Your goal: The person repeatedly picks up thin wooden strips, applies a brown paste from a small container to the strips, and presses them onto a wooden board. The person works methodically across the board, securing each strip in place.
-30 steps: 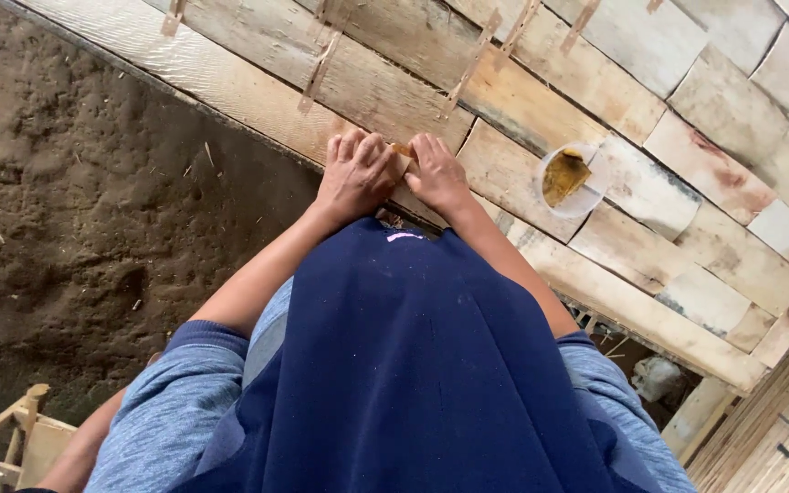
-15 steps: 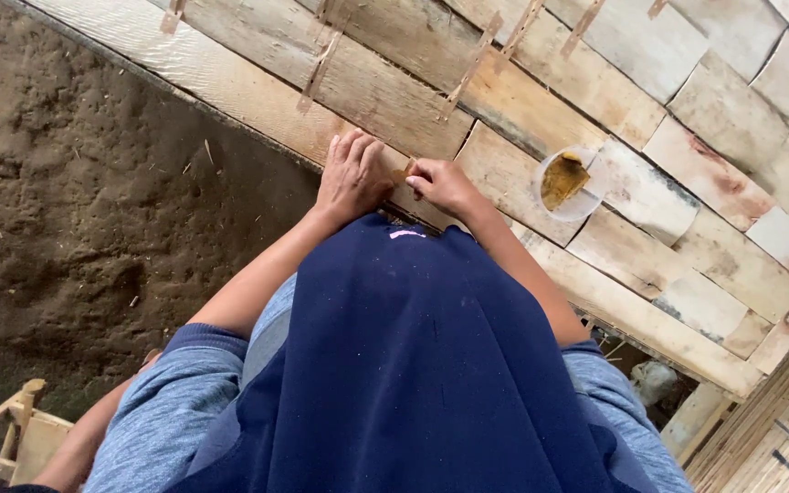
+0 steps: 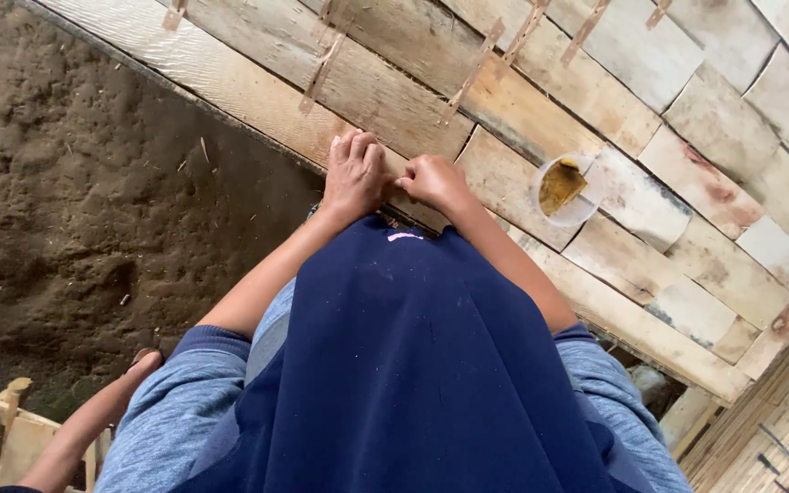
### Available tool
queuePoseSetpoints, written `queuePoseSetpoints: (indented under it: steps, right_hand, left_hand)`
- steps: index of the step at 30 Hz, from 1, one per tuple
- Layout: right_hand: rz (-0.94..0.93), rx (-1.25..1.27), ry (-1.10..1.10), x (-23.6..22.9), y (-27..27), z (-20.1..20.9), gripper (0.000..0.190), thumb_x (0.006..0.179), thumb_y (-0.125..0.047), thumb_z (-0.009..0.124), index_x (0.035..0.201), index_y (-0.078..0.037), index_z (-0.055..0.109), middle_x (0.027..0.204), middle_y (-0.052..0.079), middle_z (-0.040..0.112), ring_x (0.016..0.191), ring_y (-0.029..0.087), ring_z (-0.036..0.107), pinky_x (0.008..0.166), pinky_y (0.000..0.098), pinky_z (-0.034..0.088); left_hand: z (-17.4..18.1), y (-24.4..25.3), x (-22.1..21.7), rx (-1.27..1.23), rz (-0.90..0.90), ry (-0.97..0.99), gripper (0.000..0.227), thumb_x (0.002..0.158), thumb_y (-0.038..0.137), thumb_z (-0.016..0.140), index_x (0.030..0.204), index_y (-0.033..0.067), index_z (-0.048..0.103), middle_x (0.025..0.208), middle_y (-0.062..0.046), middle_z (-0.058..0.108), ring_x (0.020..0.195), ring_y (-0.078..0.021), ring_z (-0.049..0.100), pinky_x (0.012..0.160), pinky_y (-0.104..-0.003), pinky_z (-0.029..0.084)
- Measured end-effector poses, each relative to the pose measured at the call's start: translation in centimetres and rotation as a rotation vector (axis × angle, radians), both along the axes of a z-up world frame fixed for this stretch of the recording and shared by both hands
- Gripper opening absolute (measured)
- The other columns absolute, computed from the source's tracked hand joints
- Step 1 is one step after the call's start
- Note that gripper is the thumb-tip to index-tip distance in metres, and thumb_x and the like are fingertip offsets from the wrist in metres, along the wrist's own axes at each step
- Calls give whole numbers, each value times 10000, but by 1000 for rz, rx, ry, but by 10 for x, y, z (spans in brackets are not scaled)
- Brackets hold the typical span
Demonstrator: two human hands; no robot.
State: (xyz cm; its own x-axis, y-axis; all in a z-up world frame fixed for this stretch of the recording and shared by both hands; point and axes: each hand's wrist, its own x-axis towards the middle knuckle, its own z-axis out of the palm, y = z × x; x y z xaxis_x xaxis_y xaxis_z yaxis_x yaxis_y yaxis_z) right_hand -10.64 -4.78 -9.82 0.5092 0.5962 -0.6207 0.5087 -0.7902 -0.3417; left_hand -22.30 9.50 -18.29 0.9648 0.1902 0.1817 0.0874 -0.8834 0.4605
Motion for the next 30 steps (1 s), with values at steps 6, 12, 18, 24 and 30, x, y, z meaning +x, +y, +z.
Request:
queuePoseSetpoints:
  steps: [6,12,18,24,30]
  right_hand:
    - [-49,-123,-93,1,6,-19,235,809,-444,652,828,-275,814,882,147,777,947,404,740,768,510,579]
    - [-143,-161,-83,-7,3,16,403,845,-478,567,955,-180,814,972,183,777,1034,416,724,868,556,571]
    - [-163,-169,-127,-9,-4,-1,420,813,-491,590,974,-174,813,962,183,775,1022,411,729,863,559,583]
    - [-132,-120,-28,-2,-16,2,347,835,-475,584,974,-242,799,1033,170,767,1084,407,706,902,544,573]
    - [-130,-80,-10,0,-28,-27,329,875,-432,576,996,-210,785,1024,183,758,1071,414,704,877,579,571]
  left_hand:
    - [-3,-4,3,32,21,14,569,626,366,888,1021,128,555,1214,-99,488,1282,-375,431,1056,-606,361]
    - [6,-12,2,20,-1,-78,321,735,287,835,977,220,634,1244,-108,468,1294,-424,390,1033,-655,303]
    - [-1,-19,2,20,55,1,306,758,375,826,971,266,635,1334,-92,455,1381,-423,337,1068,-684,253]
    - [-5,-20,7,-30,81,-1,404,725,441,878,961,257,606,1298,-99,454,1365,-435,343,1060,-722,254]
    - [3,-27,13,3,122,28,505,683,562,888,926,242,583,1287,-102,443,1350,-436,329,1041,-748,236]
